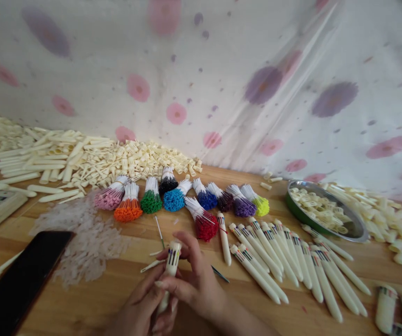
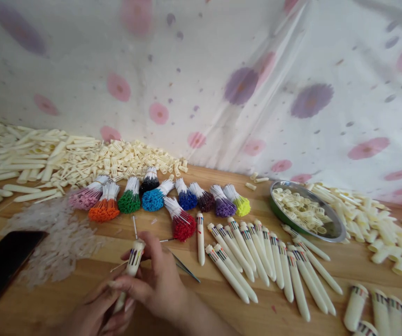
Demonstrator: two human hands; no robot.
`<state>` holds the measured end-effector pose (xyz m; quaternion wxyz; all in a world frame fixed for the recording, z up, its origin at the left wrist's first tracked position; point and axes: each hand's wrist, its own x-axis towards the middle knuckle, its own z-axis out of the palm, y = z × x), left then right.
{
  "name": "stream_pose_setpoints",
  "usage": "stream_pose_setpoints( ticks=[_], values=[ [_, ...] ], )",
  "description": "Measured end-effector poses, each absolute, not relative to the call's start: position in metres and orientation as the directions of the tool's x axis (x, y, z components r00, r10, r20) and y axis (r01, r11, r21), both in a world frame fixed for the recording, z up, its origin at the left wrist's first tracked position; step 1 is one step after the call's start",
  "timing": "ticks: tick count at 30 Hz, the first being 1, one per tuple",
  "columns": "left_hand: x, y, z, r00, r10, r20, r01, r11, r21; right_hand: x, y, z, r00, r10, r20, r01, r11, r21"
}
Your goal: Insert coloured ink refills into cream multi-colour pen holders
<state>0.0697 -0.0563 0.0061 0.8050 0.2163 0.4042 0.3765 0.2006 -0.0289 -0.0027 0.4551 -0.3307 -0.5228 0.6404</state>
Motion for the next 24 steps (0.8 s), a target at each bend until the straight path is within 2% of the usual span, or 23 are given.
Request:
stream_pose_setpoints(
  ticks=[4,8,13,18,24],
  values=[
    [0.069,-0.055,0.000,0.410,0.777,-0.477,-0.423,0.625,0.656,0.199,-0.030,0.000,-0.391,0.916,0.092,-0.281,-0.024,-0.959],
    [0.070,-0.050,0.001,0.438,0.787,-0.434,-0.402,0.603,0.689,0.198,-0.034,0.010,-0.339,0.928,0.153,-0.303,0.046,-0.952],
    [0.069,-0.050,0.010,0.417,0.797,-0.436,-0.325,0.579,0.748,0.200,-0.034,0.015,-0.301,0.945,0.126,-0.254,0.048,-0.966],
    [0.069,-0.052,0.011,0.434,0.779,-0.453,-0.390,0.616,0.684,0.199,-0.031,0.011,-0.308,0.947,0.094,-0.214,0.027,-0.976],
    [0.066,-0.050,0.004,0.544,0.730,-0.414,-0.440,0.668,0.600,0.205,-0.029,0.010,-0.304,0.947,0.101,-0.100,0.074,-0.992]
  ],
)
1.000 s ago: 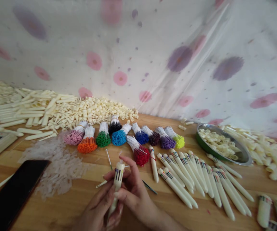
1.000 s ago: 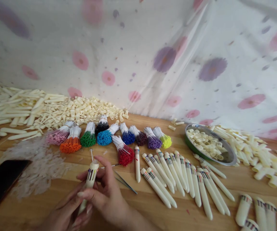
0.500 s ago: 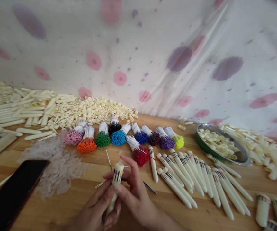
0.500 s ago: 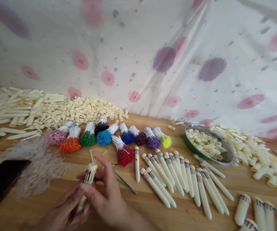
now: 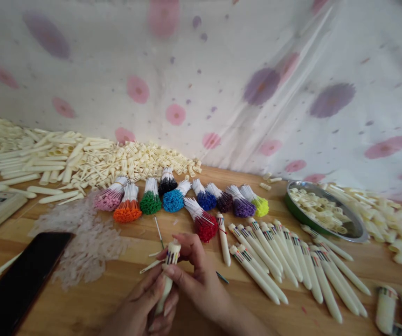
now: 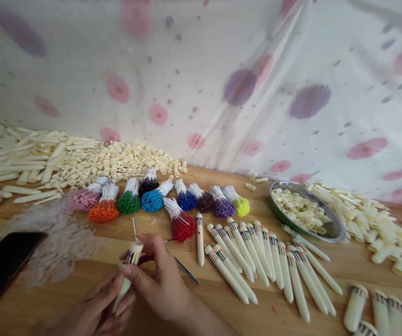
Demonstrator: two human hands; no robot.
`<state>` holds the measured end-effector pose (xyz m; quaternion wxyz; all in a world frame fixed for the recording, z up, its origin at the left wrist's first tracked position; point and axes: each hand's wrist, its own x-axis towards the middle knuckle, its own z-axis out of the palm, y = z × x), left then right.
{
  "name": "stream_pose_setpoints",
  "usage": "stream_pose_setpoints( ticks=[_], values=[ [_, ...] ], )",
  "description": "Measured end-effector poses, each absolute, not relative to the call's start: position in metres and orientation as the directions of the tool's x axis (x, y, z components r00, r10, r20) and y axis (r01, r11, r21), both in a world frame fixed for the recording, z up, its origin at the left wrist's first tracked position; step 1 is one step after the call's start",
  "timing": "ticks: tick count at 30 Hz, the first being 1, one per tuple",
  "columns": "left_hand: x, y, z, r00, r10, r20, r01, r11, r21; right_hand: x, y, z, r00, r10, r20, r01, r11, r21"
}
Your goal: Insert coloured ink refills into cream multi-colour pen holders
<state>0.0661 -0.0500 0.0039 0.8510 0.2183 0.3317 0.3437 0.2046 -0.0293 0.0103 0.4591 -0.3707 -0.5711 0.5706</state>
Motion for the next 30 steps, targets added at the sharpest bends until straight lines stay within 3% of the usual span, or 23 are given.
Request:
stream_pose_setpoints(
  ticks=[6,8,12,14,19,21,24,27,30],
  values=[
    [0.064,-0.046,0.008,0.546,0.728,-0.415,-0.377,0.656,0.654,0.218,-0.019,0.019,-0.254,0.933,0.256,-0.020,0.259,-0.966],
    [0.064,-0.045,0.006,0.556,0.729,-0.400,-0.352,0.642,0.682,0.224,-0.013,0.025,-0.240,0.920,0.310,0.081,0.337,-0.938],
    [0.063,-0.045,0.002,0.604,0.665,-0.440,-0.271,0.690,0.671,0.237,-0.004,0.036,-0.411,0.867,0.282,0.403,0.451,-0.796],
    [0.062,-0.044,0.002,0.638,0.618,-0.459,-0.237,0.725,0.647,0.241,-0.001,0.037,-0.498,0.836,0.232,0.465,0.483,-0.742],
    [0.060,-0.042,0.010,0.691,0.523,-0.499,-0.188,0.797,0.574,0.240,0.000,0.031,-0.458,0.882,0.109,0.413,0.320,-0.853],
    [0.061,-0.041,0.010,0.689,0.516,-0.510,-0.143,0.786,0.602,0.237,-0.001,0.028,-0.412,0.908,0.077,0.412,0.260,-0.873],
    [0.063,-0.042,0.005,0.572,0.661,-0.486,-0.069,0.629,0.774,0.232,-0.002,0.025,-0.357,0.933,0.035,0.434,0.199,-0.879],
    [0.064,-0.043,0.000,0.340,0.889,-0.305,0.095,0.290,0.952,0.225,-0.005,0.024,-0.278,0.961,0.004,0.486,0.144,-0.862],
    [0.062,-0.043,0.000,0.264,0.958,-0.113,0.303,0.029,0.952,0.219,-0.007,0.022,-0.192,0.981,0.002,0.520,0.103,-0.848]
  ],
)
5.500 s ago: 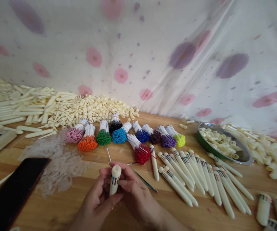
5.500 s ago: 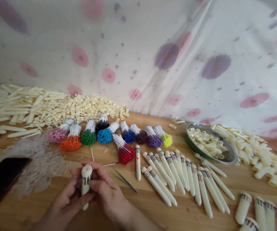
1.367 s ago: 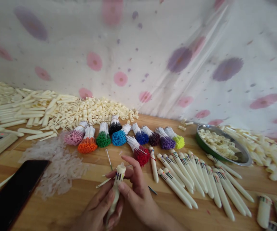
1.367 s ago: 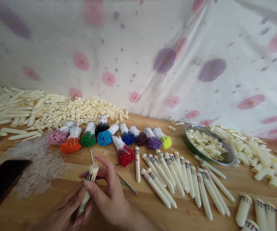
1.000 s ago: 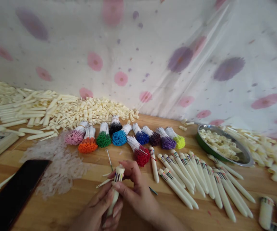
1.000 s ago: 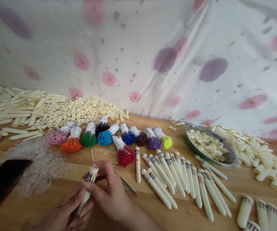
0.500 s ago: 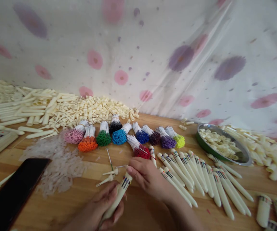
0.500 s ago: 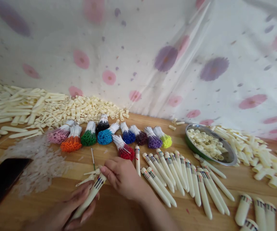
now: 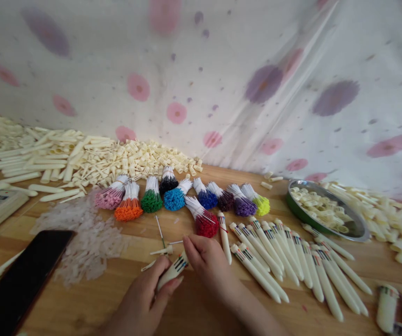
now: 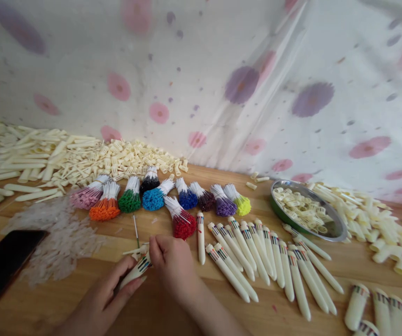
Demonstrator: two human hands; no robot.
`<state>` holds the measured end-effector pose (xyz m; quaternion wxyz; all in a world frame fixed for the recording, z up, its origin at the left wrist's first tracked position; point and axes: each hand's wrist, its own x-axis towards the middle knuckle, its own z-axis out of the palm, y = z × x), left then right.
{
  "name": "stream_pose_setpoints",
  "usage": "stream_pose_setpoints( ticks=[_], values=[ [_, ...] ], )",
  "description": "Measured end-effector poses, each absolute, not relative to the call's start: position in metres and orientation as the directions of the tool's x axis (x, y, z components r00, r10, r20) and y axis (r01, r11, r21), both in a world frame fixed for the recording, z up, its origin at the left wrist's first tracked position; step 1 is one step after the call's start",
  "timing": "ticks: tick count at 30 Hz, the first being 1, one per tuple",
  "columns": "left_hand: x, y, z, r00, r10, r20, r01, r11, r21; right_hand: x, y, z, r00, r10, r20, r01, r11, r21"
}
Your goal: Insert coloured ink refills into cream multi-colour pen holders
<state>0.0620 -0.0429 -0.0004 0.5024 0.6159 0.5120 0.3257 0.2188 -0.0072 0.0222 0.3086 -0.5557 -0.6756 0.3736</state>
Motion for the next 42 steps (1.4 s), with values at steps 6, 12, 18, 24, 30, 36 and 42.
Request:
stream_pose_setpoints(
  ticks=[6,12,18,24,30,36,42],
  values=[
    [0.058,-0.037,0.002,0.221,0.974,0.059,0.502,-0.165,0.849,0.215,-0.007,0.016,-0.141,0.990,-0.015,0.449,0.051,-0.892],
    [0.067,-0.034,0.003,0.337,0.912,-0.233,0.057,0.228,0.972,0.215,-0.009,0.018,-0.103,0.994,0.040,0.191,0.059,-0.980],
    [0.069,-0.042,-0.017,0.367,0.871,-0.326,-0.252,0.430,0.867,0.195,-0.026,0.014,-0.236,0.969,-0.076,-0.206,-0.126,-0.970],
    [0.076,-0.049,-0.010,0.336,0.830,-0.445,-0.300,0.543,0.784,0.182,-0.032,0.007,-0.295,0.924,-0.244,-0.450,-0.360,-0.817],
    [0.077,-0.049,-0.011,0.395,0.831,-0.392,-0.416,0.542,0.730,0.182,-0.034,0.008,-0.344,0.911,-0.229,-0.616,-0.403,-0.677],
    [0.079,-0.050,-0.009,0.437,0.818,-0.373,-0.462,0.560,0.688,0.181,-0.038,0.006,-0.287,0.937,-0.199,-0.531,-0.329,-0.781],
    [0.080,-0.046,-0.007,0.519,0.774,-0.362,-0.451,0.608,0.653,0.187,-0.028,0.017,-0.458,0.877,-0.146,-0.624,-0.435,-0.649]
  ],
)
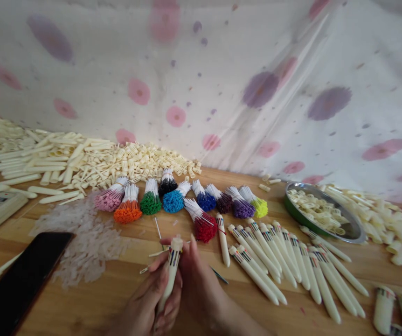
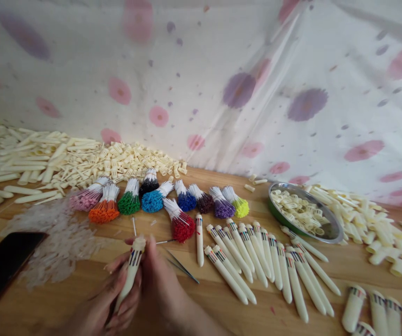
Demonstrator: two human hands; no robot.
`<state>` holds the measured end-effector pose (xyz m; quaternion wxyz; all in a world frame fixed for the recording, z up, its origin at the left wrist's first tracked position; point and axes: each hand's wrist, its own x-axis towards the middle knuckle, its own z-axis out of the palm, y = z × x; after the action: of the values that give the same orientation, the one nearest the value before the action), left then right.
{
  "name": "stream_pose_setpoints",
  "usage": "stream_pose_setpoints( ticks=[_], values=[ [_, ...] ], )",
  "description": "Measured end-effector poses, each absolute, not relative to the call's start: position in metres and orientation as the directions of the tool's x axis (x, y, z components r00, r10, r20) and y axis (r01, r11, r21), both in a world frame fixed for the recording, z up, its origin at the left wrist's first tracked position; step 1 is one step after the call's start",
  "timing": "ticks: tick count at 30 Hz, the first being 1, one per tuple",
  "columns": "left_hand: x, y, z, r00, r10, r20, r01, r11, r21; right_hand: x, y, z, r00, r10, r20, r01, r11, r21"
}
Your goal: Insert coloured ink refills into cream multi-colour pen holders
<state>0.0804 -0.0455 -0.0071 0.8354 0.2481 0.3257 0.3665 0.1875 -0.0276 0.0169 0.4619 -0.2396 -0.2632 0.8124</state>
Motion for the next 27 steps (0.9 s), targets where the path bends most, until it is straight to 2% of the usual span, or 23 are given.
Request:
stream_pose_setpoints(
  ticks=[3,8,13,20,27],
  values=[
    [0.079,-0.045,-0.008,0.553,0.737,-0.389,-0.390,0.641,0.661,0.192,-0.021,0.024,-0.541,0.820,-0.186,-0.612,-0.536,-0.582],
    [0.076,-0.049,-0.012,0.586,0.691,-0.423,-0.350,0.687,0.637,0.194,-0.020,0.024,-0.536,0.813,-0.227,-0.618,-0.561,-0.551],
    [0.076,-0.045,-0.012,0.593,0.717,-0.365,-0.443,0.670,0.596,0.190,-0.023,0.021,-0.535,0.827,-0.173,-0.673,-0.541,-0.504],
    [0.073,-0.040,-0.016,0.671,0.687,-0.279,-0.551,0.714,0.433,0.182,-0.030,0.017,-0.393,0.898,-0.197,-0.722,-0.434,-0.538],
    [0.070,-0.043,-0.019,0.728,0.657,-0.196,-0.598,0.749,0.285,0.179,-0.033,0.012,-0.390,0.915,-0.101,-0.743,-0.378,-0.552]
  ],
)
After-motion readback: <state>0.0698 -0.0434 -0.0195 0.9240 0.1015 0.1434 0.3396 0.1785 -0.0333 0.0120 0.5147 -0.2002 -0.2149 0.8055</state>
